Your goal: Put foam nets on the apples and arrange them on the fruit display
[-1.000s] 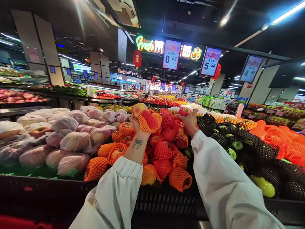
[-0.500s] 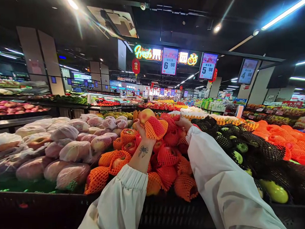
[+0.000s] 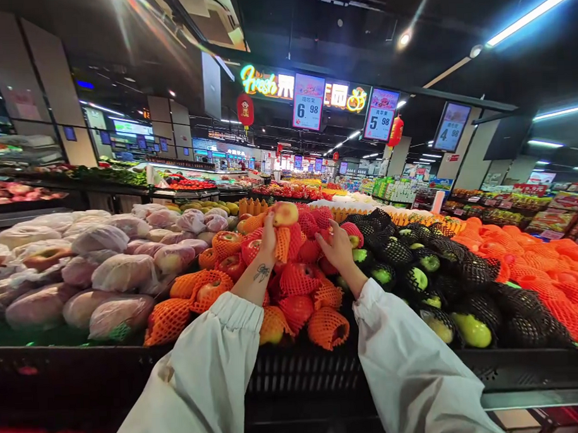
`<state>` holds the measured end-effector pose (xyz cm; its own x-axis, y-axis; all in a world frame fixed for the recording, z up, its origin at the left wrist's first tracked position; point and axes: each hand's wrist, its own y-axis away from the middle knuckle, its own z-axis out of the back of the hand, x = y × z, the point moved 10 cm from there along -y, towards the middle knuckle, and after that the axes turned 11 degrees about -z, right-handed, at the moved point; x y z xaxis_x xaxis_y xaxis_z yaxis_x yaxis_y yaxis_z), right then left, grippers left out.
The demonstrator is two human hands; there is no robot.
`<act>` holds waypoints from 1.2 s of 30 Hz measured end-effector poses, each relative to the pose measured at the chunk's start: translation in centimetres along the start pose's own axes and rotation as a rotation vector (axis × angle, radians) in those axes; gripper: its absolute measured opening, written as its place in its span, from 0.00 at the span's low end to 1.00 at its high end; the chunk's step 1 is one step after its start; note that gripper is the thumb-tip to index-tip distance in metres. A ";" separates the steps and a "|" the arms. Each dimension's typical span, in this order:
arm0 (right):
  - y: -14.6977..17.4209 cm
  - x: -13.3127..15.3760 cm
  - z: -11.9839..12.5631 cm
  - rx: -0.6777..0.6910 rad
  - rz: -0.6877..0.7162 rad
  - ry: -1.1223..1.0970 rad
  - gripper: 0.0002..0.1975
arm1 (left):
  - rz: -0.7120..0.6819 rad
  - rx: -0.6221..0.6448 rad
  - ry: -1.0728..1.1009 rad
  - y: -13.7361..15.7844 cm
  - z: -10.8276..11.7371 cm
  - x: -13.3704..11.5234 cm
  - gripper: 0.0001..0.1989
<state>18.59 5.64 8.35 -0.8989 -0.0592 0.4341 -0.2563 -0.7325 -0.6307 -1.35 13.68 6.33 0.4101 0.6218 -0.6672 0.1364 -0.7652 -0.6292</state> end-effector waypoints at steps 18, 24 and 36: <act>2.2 3.1 -0.3 0.116 0.459 -0.334 0.42 | -0.338 0.538 -0.696 3.2 -4.8 -2.2 0.30; 0.1 -1.0 0.3 -0.103 0.157 -0.485 0.41 | -0.418 0.522 -0.513 2.6 -4.0 -2.8 0.20; -2.0 -5.8 -3.4 -0.028 -0.220 -1.217 0.29 | -0.339 0.236 -0.195 0.4 -1.3 -1.5 0.28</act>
<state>23.13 9.78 4.88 0.0762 -0.5396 0.8384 -0.3811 -0.7928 -0.4756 -0.70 12.23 7.58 0.1968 0.8676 -0.4566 0.0154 -0.4684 -0.8834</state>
